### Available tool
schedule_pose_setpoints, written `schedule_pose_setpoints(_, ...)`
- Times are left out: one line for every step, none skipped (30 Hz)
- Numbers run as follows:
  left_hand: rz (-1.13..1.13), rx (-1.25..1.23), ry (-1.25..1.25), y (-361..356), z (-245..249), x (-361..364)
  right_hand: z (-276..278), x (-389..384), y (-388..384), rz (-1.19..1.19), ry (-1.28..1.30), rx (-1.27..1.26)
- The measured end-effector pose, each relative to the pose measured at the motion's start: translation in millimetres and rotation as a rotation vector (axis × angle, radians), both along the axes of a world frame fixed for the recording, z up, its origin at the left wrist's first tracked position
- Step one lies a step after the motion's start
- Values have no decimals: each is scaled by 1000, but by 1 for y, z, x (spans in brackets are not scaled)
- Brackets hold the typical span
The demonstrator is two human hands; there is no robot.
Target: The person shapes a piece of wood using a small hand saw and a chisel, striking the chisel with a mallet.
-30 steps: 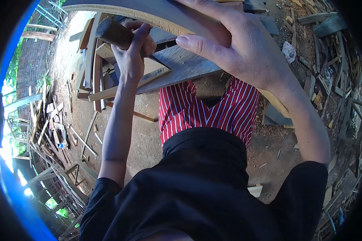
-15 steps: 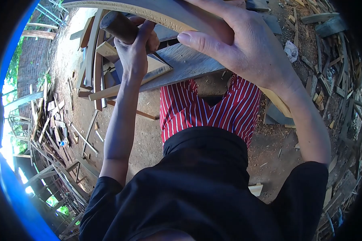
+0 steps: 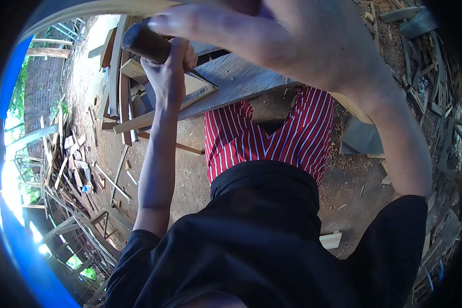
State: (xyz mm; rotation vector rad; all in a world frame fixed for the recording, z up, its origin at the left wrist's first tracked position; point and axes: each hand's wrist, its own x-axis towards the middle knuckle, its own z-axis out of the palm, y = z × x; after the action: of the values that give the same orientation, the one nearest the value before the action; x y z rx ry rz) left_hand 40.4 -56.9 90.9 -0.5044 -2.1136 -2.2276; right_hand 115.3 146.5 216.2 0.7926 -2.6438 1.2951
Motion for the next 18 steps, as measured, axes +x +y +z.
schedule_pose_setpoints(23,-10,-6,0,-1,1,-2,-3,1,26,7,62)
schedule_pose_setpoints(46,-19,-12,0,0,3,-5,-6,2,53,14,126)
schedule_pose_setpoints(102,24,104,5,-1,8,-6,-8,4,79,20,190)
schedule_pose_setpoints(109,-1,149,3,-8,8,-8,-10,5,104,27,257)
schedule_pose_setpoints(109,-26,194,0,-15,6,-8,-11,7,124,33,322)
schedule_pose_setpoints(101,-22,191,2,-14,5,12,-7,8,135,84,239)
schedule_pose_setpoints(111,-23,102,2,-12,8,11,-4,7,138,74,241)
schedule_pose_setpoints(124,-24,15,1,-11,10,11,-2,6,127,67,215)
schedule_pose_setpoints(132,-24,13,0,-11,11,11,-1,4,117,66,189)
schedule_pose_setpoints(140,7,29,-2,-9,10,11,0,3,104,72,162)
schedule_pose_setpoints(144,37,45,-2,-8,8,11,0,2,87,77,134)
schedule_pose_setpoints(173,18,143,-5,-1,6,10,1,2,65,79,107)
schedule_pose_setpoints(122,154,161,-6,3,2,7,2,2,41,76,80)
schedule_pose_setpoints(66,191,154,-10,8,-3,-39,-17,15,56,130,63)
schedule_pose_setpoints(16,229,147,-15,11,-6,-34,-11,14,60,124,62)
schedule_pose_setpoints(25,227,145,-15,11,-6,-21,-2,13,119,-45,-110)
schedule_pose_setpoints(44,182,123,-15,11,-5,-11,3,12,178,-212,-283)
schedule_pose_setpoints(60,135,101,-15,11,-4,-6,3,12,185,-210,-288)
